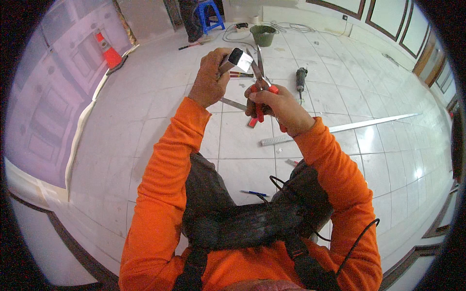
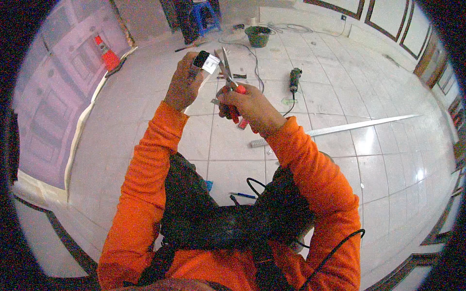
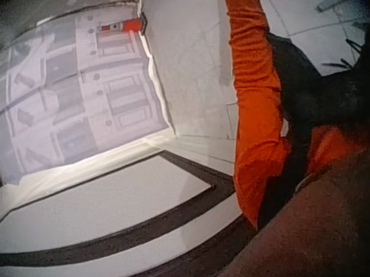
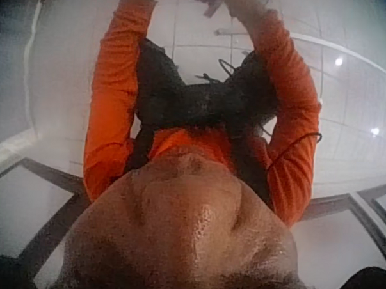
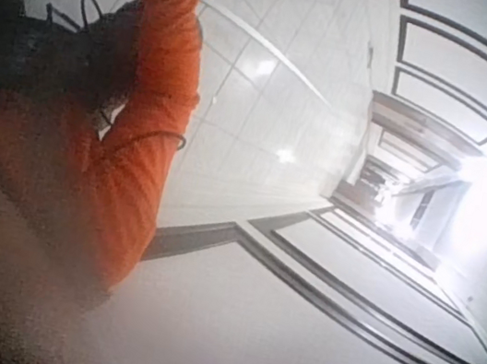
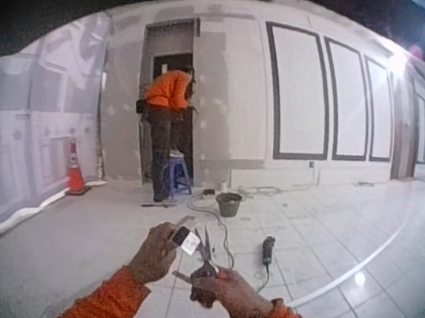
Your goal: The person uses shears to cut notches into a metal strip while sitting on a floor. They measure the metal strip with a measuring tape and continue cutting sections of the metal with the shears.
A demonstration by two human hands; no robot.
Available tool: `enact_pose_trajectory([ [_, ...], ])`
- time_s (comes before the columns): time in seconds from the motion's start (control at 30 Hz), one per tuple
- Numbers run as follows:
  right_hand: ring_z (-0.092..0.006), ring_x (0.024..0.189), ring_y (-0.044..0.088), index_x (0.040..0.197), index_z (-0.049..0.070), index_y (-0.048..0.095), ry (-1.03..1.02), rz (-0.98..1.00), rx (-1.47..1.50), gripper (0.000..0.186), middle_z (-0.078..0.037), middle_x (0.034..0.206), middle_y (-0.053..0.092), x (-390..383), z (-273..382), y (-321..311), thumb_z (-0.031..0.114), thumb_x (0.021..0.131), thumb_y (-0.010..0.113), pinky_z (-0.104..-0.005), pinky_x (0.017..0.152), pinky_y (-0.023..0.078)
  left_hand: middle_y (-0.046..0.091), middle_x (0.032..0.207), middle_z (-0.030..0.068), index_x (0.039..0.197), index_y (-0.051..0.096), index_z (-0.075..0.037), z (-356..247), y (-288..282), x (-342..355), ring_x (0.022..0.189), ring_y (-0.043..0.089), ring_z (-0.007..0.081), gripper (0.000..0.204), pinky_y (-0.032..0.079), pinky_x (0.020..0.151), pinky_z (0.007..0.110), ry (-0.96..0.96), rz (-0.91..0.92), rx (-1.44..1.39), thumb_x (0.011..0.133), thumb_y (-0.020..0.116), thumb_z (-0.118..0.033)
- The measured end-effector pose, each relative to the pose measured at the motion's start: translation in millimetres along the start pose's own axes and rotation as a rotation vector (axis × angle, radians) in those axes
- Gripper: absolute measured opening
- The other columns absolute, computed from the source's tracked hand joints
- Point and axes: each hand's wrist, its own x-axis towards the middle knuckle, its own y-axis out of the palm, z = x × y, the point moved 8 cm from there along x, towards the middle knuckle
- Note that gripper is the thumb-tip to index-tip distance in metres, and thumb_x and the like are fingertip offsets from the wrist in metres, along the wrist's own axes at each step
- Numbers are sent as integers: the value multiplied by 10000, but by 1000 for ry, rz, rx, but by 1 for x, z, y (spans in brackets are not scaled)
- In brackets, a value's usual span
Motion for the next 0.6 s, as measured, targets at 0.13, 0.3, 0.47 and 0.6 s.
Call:
enact_pose_trajectory([
  [0.13,-114,570,553,934,49,621,-68,-4,1,231,-41,737,631,1,2,-5,271,876,599,-280,455,410,561,1028,116,1109,520,-79,-2,3,1,971,518,333,418,377,893,415,45,-18,-61,715,536,59],
  [0.3,-104,568,542,913,49,618,-22,33,-46,247,-22,709,608,-1,2,-4,293,875,609,-274,468,404,553,1033,123,1091,518,-74,-4,8,2,953,510,334,442,391,875,417,88,8,-90,678,553,79],
  [0.47,-92,543,499,911,73,622,-94,8,-57,227,-13,697,599,-1,5,-3,296,870,613,-272,449,382,537,1006,134,1075,511,-60,-4,7,5,947,509,337,441,411,853,402,51,-8,-90,664,555,94],
  [0.6,-92,543,497,908,85,627,-112,23,-53,218,-7,679,590,1,4,-1,299,867,614,-278,440,372,531,984,135,1073,508,-51,-6,4,5,930,506,337,443,424,828,395,56,-44,-111,663,551,110],
])
